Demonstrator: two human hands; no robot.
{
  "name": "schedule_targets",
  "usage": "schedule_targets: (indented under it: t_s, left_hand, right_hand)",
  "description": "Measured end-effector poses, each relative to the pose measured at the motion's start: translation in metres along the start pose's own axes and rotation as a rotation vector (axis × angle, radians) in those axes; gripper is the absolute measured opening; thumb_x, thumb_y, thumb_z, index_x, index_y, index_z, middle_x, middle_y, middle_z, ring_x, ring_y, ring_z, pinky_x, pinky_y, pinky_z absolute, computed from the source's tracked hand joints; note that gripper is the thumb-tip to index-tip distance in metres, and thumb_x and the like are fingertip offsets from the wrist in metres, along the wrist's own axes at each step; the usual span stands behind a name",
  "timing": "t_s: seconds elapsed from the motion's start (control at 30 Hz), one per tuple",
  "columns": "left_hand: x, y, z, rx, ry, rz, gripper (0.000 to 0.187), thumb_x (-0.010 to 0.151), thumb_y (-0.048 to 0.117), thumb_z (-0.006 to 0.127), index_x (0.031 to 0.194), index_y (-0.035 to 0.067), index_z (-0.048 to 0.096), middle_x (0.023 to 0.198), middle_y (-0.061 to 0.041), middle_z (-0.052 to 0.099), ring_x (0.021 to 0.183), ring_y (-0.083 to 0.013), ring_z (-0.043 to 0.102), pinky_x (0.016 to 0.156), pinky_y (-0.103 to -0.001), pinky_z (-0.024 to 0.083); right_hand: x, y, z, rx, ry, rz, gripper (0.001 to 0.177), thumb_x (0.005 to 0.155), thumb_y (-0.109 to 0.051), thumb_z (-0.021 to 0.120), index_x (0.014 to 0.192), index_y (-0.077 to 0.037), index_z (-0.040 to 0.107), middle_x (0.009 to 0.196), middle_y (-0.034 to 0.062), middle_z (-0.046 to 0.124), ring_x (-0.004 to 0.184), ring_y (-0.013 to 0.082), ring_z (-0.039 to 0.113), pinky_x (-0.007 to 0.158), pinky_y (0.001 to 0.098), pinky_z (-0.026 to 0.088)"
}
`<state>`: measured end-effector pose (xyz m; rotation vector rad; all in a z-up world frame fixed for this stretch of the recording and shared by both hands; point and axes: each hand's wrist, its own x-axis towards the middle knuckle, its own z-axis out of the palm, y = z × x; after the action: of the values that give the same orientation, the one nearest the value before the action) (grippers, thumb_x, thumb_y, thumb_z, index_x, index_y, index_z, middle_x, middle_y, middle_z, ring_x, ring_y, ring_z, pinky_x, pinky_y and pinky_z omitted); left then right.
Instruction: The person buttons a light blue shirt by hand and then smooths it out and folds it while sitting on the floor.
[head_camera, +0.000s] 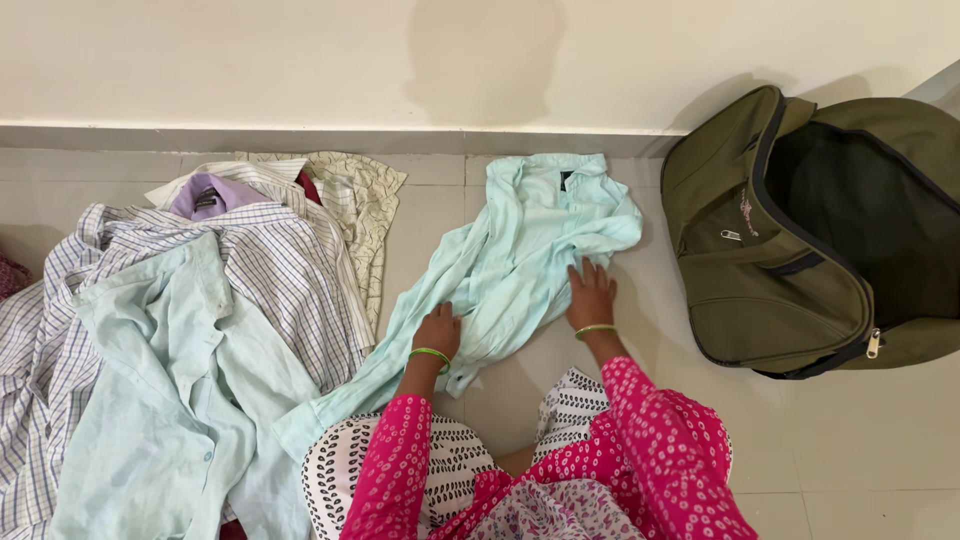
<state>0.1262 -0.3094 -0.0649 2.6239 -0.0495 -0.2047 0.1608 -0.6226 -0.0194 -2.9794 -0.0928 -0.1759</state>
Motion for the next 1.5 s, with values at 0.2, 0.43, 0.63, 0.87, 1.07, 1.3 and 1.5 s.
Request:
schedule_targets:
  t_s: [0.2,0.43,0.63,0.87,1.07,1.3,1.5]
  left_hand:
    - [0.007,-0.007,0.004,0.046,-0.027,-0.013,0.051,0.091,0.002,0.057,0.141,0.004,0.048,0.135,-0.025,0.060,0.114,-0.0420,0.065,0.096,-0.049,0.054]
    - [-0.001,-0.005,-0.002,-0.013,-0.102,0.007,0.096,0.076,0.025,0.083,0.151,-0.002,0.029,0.151,-0.027,0.044,0.135,-0.0415,0.049,0.111,-0.043,0.043]
    - [-0.005,0.004,-0.013,0.087,-0.167,-0.031,0.127,0.065,0.048,0.091,0.156,-0.002,0.018,0.161,-0.023,0.031,0.149,-0.0359,0.033,0.119,-0.042,0.035]
    - [-0.014,0.022,-0.034,0.145,-0.252,-0.169,0.130,0.068,0.071,0.082,0.159,0.006,0.016,0.165,-0.020,0.021,0.153,-0.0335,0.025,0.116,-0.050,0.037]
    - [-0.001,0.000,-0.007,0.059,0.020,-0.095,0.072,0.102,0.051,0.057,0.154,0.005,0.038,0.156,-0.019,0.044,0.143,-0.0349,0.045,0.108,-0.052,0.047]
    - [-0.002,-0.005,-0.008,0.200,-0.028,-0.105,0.083,0.081,0.031,0.081,0.149,0.008,0.039,0.153,-0.011,0.047,0.140,-0.0290,0.048,0.100,-0.048,0.051]
    - [-0.005,0.005,-0.020,0.244,-0.099,-0.171,0.089,0.079,0.038,0.084,0.149,0.010,0.036,0.158,-0.009,0.039,0.144,-0.0263,0.041,0.103,-0.050,0.047]
  right_hand:
    - [-0.026,-0.069,0.000,0.088,-0.156,-0.306,0.066,0.084,-0.001,0.057,0.149,-0.015,0.050,0.162,0.0133,0.038,0.134,0.0342,0.047,0.104,0.0530,0.043]
    - [-0.032,-0.040,0.017,0.253,-0.148,-0.182,0.091,0.074,-0.001,0.072,0.155,-0.007,0.032,0.154,0.0250,0.032,0.137,0.0437,0.040,0.109,0.0462,0.042]
    - [-0.018,0.013,0.020,0.332,0.015,-0.169,0.054,0.076,0.001,0.071,0.127,-0.002,0.055,0.137,0.0217,0.053,0.128,0.0424,0.051,0.108,0.0452,0.044]
    - [-0.023,0.079,0.001,0.158,0.192,0.283,0.037,0.079,0.004,0.062,0.115,-0.003,0.066,0.129,0.0193,0.061,0.125,0.0402,0.054,0.111,0.0478,0.043]
    - [-0.026,0.060,-0.017,-0.160,0.397,0.376,0.062,0.065,-0.014,0.073,0.126,-0.006,0.061,0.134,0.0238,0.054,0.128,0.0452,0.046,0.108,0.0696,0.026]
    - [-0.042,-0.014,0.014,0.210,-0.087,-0.104,0.032,0.082,-0.018,0.073,0.113,-0.018,0.064,0.128,0.0113,0.054,0.122,0.0334,0.054,0.096,0.0492,0.053]
    - [-0.048,-0.001,0.019,-0.012,-0.505,0.141,0.040,0.085,-0.025,0.075,0.122,-0.030,0.061,0.145,0.0067,0.042,0.144,0.0339,0.036,0.104,0.0741,0.037]
